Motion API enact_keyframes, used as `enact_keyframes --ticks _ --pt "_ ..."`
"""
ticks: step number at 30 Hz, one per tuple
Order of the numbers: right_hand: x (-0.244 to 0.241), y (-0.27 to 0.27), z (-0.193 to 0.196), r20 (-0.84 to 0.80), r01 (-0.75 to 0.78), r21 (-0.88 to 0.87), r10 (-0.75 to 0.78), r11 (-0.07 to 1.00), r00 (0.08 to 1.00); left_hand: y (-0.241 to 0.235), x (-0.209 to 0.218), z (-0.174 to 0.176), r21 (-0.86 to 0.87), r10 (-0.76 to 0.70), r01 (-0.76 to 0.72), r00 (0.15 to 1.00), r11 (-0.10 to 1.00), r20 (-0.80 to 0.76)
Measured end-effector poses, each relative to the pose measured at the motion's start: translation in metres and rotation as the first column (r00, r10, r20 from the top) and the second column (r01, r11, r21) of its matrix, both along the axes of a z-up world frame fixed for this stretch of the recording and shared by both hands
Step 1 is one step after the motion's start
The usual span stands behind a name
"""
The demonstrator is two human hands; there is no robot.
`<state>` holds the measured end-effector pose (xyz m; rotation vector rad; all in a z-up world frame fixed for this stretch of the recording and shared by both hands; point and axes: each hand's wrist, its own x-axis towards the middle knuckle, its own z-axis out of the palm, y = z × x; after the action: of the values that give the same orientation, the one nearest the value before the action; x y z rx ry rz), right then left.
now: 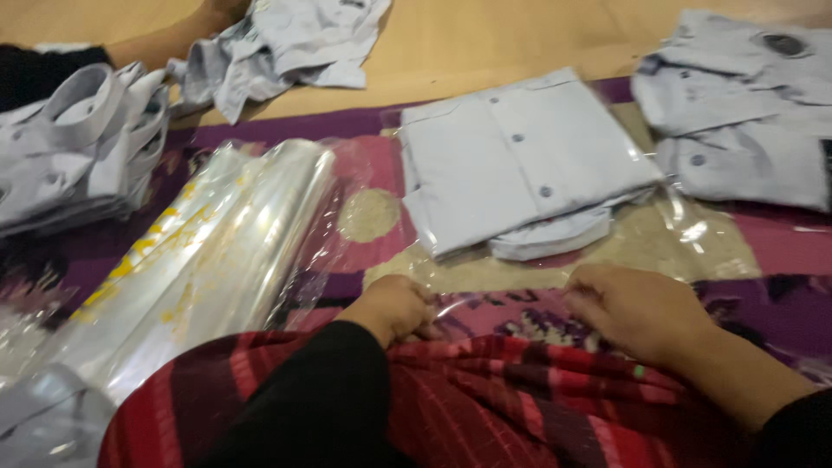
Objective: The person packs folded shirts into plastic bags, smoothing the plastic and sealing the bags by hand.
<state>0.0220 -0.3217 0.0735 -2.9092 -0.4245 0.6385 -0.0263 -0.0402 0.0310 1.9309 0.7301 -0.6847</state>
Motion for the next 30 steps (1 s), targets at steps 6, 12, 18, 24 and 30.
enact_keyframes --ticks 6,12,18,24,30 --pt "-0.010 -0.008 0.012 0.007 -0.013 -0.158 0.014 0.987 1.000 -0.030 -0.019 0.069 0.097 0.098 -0.095 0.995 0.991 -0.024" --pt "-0.008 -0.012 -0.016 0.013 0.136 0.279 -0.145 0.951 0.989 -0.071 -0.028 0.108 0.709 -0.244 0.086 0.962 0.700 0.124" --pt "-0.011 -0.019 -0.039 0.080 0.080 0.408 -0.123 0.910 0.989 -0.127 -0.022 0.048 0.776 -0.825 0.386 0.485 0.499 0.289" --pt "-0.041 -0.006 0.035 -0.389 0.579 0.433 -0.437 0.690 0.811 -0.141 -0.023 0.043 0.576 -0.846 0.688 0.532 0.442 0.013" --pt "-0.021 -0.029 0.005 -0.649 0.674 0.735 -0.363 -0.072 0.669 -0.147 -0.023 0.040 0.655 -0.830 0.598 0.551 0.462 0.082"
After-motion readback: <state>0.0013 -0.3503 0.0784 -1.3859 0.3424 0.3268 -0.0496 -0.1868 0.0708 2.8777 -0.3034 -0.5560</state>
